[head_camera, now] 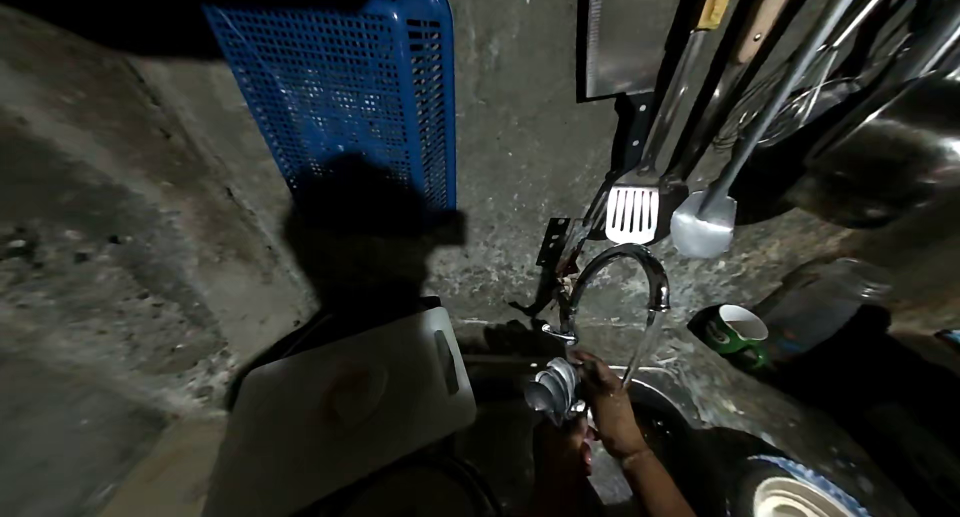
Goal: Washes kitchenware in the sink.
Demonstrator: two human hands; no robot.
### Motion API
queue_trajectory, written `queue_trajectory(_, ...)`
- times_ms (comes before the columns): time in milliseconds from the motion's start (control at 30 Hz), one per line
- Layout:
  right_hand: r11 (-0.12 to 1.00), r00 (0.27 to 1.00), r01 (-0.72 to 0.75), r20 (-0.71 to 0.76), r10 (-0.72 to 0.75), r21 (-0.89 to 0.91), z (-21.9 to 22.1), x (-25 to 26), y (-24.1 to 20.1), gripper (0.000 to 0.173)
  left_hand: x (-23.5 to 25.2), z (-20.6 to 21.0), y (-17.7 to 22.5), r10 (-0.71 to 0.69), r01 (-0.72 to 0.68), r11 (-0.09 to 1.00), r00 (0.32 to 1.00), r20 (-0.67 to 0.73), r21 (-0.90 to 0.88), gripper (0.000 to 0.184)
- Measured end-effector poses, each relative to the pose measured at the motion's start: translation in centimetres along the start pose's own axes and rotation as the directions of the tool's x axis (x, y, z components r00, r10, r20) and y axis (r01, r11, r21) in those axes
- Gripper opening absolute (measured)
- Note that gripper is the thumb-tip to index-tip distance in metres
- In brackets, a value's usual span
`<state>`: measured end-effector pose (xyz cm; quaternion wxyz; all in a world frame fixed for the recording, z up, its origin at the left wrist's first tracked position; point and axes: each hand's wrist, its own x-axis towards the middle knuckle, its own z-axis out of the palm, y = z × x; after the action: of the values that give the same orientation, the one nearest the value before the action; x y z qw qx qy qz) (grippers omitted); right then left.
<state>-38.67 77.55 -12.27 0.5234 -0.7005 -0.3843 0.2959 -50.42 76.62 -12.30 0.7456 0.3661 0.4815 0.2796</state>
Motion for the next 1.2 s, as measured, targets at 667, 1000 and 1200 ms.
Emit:
queue_trajectory(667,0.925,0.993,-0.08,0.056,0.108,-0.372,-2.5,0.9,-3.8,0.023,1.0,0.2,0.4,-0.049,0.085,0.965,0.987,0.151,-0.247,0.026)
queue_trajectory(1000,0.962,0.995,-0.094,0.001,0.098,-0.256,-1.4,0.6,-1.4,0.023,0.4,0.3,-0.3,0.029,-0.022,0.986,0.999,0.038,-0.164,0.013)
queue_trajectory(1200,0.99,0.989,-0.076,0.137,0.06,0.115,-0.8,0.5,-0.9,0.019,0.8,0.0,-0.4,0.058,-0.048,0.987,0.997,0.056,-0.156,0.016)
